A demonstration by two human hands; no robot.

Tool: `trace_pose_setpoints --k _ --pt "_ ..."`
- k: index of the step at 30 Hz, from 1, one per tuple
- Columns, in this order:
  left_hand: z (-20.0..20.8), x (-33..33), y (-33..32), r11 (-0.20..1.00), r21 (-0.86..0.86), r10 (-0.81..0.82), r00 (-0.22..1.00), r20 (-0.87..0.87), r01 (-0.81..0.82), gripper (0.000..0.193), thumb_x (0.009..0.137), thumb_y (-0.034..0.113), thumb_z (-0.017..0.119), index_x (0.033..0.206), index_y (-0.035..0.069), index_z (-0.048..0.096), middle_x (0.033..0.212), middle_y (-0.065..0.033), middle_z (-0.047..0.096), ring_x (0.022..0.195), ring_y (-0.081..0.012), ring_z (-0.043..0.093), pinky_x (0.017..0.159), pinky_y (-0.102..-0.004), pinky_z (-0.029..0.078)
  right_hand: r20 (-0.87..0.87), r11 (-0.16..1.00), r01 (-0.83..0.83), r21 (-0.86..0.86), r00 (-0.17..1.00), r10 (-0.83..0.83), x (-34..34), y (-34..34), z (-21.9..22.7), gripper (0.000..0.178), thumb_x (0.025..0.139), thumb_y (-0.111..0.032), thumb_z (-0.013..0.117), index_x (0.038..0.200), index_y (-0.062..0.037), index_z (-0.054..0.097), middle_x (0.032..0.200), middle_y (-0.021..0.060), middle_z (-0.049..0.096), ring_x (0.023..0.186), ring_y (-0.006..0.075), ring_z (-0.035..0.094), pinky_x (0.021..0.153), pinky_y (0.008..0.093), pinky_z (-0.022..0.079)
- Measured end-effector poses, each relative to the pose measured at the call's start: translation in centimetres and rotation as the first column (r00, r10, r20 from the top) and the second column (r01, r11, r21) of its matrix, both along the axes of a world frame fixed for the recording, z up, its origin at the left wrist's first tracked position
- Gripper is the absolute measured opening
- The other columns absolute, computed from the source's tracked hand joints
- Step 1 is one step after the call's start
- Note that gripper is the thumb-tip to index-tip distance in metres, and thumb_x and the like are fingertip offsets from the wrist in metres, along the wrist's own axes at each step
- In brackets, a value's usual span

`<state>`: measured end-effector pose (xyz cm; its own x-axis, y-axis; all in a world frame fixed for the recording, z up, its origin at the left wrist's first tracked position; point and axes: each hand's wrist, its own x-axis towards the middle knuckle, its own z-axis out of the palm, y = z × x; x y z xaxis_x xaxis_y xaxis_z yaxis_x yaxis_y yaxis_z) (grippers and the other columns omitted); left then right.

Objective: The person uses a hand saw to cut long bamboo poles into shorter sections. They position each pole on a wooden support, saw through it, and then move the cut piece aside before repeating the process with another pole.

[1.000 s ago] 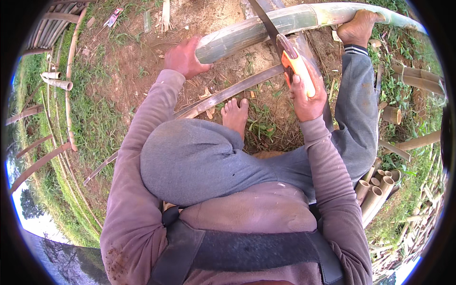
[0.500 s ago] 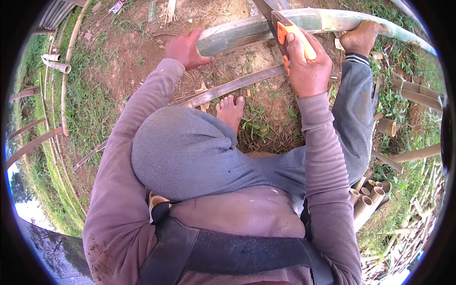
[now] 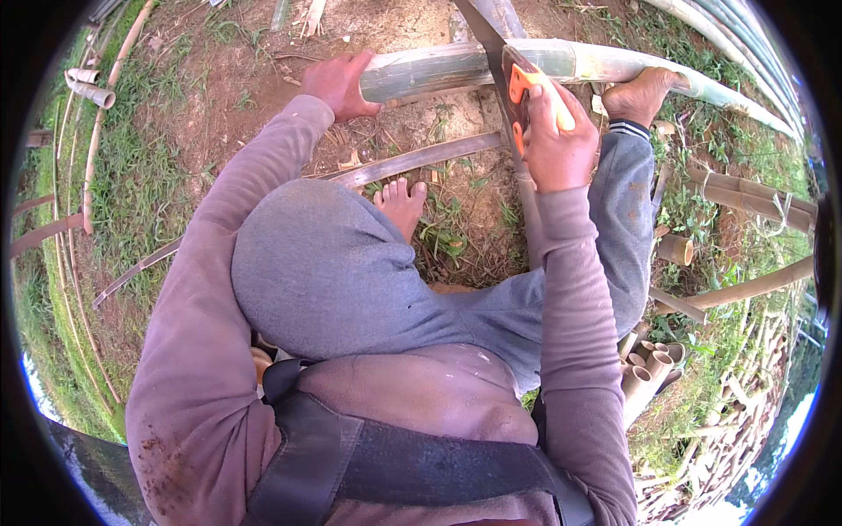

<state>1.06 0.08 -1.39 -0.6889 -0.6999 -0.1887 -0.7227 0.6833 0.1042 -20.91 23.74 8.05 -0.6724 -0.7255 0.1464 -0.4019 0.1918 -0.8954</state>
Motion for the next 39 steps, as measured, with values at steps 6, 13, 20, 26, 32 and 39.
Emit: trace_pose_setpoints --k 6,13,20,26,32,39 --pt "-0.8 2.0 0.1 0.998 -0.054 0.023 1.000 -0.002 -0.023 0.096 0.076 0.063 0.087 0.154 0.019 0.050 0.133 -0.0151 0.069 0.118 -0.0374 0.072 0.102 -0.0530 0.058 0.011 0.999 0.018 0.032 1.000 -0.018 3.3 9.4 0.6 0.041 0.105 -0.022 0.069 0.135 0.0057 0.069 0.126 0.0194 0.075 0.111 0.0253 0.073 0.096 0.0363 0.056" --pt "-1.7 0.9 0.0 1.000 -0.019 -0.017 0.999 -0.049 0.016 0.094 0.076 0.060 0.086 0.152 0.018 0.051 0.134 -0.0154 0.069 0.120 -0.0370 0.071 0.104 -0.0525 0.057 0.002 1.000 0.029 0.003 1.000 -0.029 2.3 8.9 -1.0 0.040 0.106 -0.020 0.068 0.134 0.0077 0.068 0.124 0.0170 0.075 0.106 0.0217 0.071 0.094 0.0346 0.056" --pt "-1.6 2.2 0.2 0.994 -0.110 -0.018 0.996 -0.082 0.009 0.094 0.076 0.059 0.087 0.153 0.020 0.051 0.136 -0.0134 0.069 0.122 -0.0365 0.070 0.103 -0.0521 0.057 0.068 0.996 0.002 -0.094 0.998 0.005 0.8 -1.6 -4.1 0.034 0.105 -0.018 0.071 0.129 0.0055 0.072 0.109 0.0102 0.076 0.088 0.0122 0.068 0.079 0.0293 0.057" --pt "-1.5 1.4 0.0 0.999 -0.042 -0.032 0.999 -0.034 0.031 0.100 0.074 0.059 0.088 0.158 0.020 0.049 0.141 -0.0122 0.068 0.126 -0.0336 0.069 0.106 -0.0517 0.056 0.222 0.993 -0.003 -0.116 0.975 0.028 0.3 1.0 -5.8 0.046 0.106 -0.025 0.073 0.142 0.0026 0.065 0.112 0.0078 0.074 0.085 0.0101 0.068 0.069 0.0254 0.056" --pt "-2.7 2.0 -0.5 0.993 -0.116 -0.049 0.994 -0.096 0.038 0.096 0.074 0.059 0.088 0.155 0.021 0.051 0.133 -0.0112 0.070 0.118 -0.0348 0.072 0.101 -0.0522 0.058 0.281 0.991 0.049 -0.121 0.960 -0.013 3.1 7.0 -5.7 0.052 0.108 -0.030 0.068 0.147 0.0035 0.060 0.112 0.0115 0.074 0.064 0.0071 0.061 0.055 0.0243 0.050" --pt "-2.5 1.7 -0.1 0.992 -0.120 -0.040 0.996 -0.086 0.030 0.096 0.075 0.059 0.087 0.155 0.022 0.050 0.131 -0.0114 0.070 0.118 -0.0348 0.072 0.100 -0.0530 0.058 0.061 1.000 0.022 0.012 0.998 -0.023 4.5 16.8 -2.1 0.055 0.109 -0.037 0.064 0.138 0.0095 0.064 0.119 0.0164 0.076 0.093 0.0171 0.072 0.082 0.0317 0.059"
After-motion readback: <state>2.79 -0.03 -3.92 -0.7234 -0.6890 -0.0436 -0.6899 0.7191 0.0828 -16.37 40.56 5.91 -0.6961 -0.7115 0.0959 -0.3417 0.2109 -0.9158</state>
